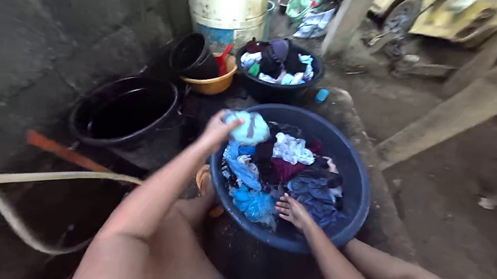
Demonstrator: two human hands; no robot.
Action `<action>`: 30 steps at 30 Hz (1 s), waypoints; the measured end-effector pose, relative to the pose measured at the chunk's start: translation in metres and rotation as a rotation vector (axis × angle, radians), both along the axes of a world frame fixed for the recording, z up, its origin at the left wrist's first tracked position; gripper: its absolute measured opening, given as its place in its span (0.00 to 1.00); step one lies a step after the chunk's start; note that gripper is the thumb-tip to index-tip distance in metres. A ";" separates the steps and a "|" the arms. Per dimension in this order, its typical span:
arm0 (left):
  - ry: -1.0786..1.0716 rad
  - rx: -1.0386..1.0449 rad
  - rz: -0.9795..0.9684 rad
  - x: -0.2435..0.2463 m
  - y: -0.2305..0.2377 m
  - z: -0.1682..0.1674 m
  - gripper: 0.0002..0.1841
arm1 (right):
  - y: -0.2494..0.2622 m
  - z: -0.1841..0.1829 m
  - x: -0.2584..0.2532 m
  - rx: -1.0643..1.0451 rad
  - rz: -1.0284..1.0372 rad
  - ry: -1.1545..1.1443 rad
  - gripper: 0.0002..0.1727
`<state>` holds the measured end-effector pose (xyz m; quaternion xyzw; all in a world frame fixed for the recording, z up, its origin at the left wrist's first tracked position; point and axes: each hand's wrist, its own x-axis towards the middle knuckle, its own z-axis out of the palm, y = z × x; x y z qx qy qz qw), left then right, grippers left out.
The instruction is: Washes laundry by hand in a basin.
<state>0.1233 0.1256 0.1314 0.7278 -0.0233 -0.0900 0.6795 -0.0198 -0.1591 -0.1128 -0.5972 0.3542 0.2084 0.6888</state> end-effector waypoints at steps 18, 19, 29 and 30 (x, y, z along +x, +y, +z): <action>-0.246 0.786 -0.130 0.035 0.017 -0.090 0.23 | 0.039 -0.049 0.024 -0.689 0.647 -0.094 0.29; -0.142 0.774 -0.372 0.027 -0.009 -0.123 0.19 | 0.045 -0.053 0.018 -0.735 0.754 -0.086 0.31; 0.297 1.294 -1.155 -0.089 -0.114 -0.283 0.27 | -0.001 -0.061 0.004 -0.882 1.254 0.109 0.33; 0.305 1.325 -1.140 -0.092 -0.120 -0.282 0.26 | 0.008 -0.060 0.001 -0.825 1.320 0.144 0.34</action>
